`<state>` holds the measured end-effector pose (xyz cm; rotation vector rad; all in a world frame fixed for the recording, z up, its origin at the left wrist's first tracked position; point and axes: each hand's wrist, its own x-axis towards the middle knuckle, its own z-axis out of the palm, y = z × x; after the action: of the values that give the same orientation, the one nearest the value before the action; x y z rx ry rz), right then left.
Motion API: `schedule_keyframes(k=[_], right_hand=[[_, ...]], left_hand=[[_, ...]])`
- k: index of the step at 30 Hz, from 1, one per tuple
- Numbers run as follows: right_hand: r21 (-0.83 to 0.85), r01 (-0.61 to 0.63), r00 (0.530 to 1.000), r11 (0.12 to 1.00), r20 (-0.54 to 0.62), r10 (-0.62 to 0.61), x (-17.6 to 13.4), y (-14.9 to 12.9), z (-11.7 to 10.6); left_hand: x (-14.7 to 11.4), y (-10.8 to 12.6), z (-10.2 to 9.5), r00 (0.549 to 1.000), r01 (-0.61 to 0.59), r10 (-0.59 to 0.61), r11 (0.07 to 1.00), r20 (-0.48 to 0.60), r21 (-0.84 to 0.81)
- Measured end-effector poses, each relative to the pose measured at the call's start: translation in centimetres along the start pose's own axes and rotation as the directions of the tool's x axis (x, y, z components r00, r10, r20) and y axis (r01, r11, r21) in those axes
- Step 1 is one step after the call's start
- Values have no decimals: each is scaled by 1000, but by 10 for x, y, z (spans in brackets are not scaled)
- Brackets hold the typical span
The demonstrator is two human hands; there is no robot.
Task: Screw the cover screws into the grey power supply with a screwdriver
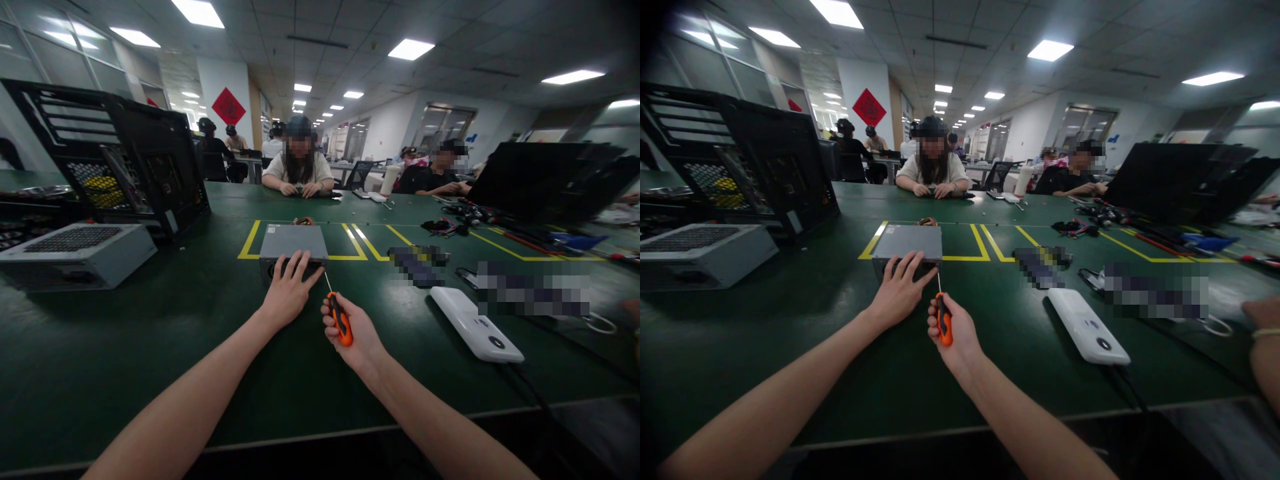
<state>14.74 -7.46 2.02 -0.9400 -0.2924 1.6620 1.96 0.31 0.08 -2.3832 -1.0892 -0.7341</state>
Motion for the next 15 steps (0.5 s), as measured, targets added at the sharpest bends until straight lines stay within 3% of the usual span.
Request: schedule_keyframes(k=[6,15], right_hand=[[16,7,1000,1000,-2,-7,-1,-1,0],[-8,-21,996,1000,88,22,-1,-2,-1]], left_hand=[[0,0,1,1000,-2,2,1000,5,14],[0,1,1,1000,2,-2,1000,-1,11]])
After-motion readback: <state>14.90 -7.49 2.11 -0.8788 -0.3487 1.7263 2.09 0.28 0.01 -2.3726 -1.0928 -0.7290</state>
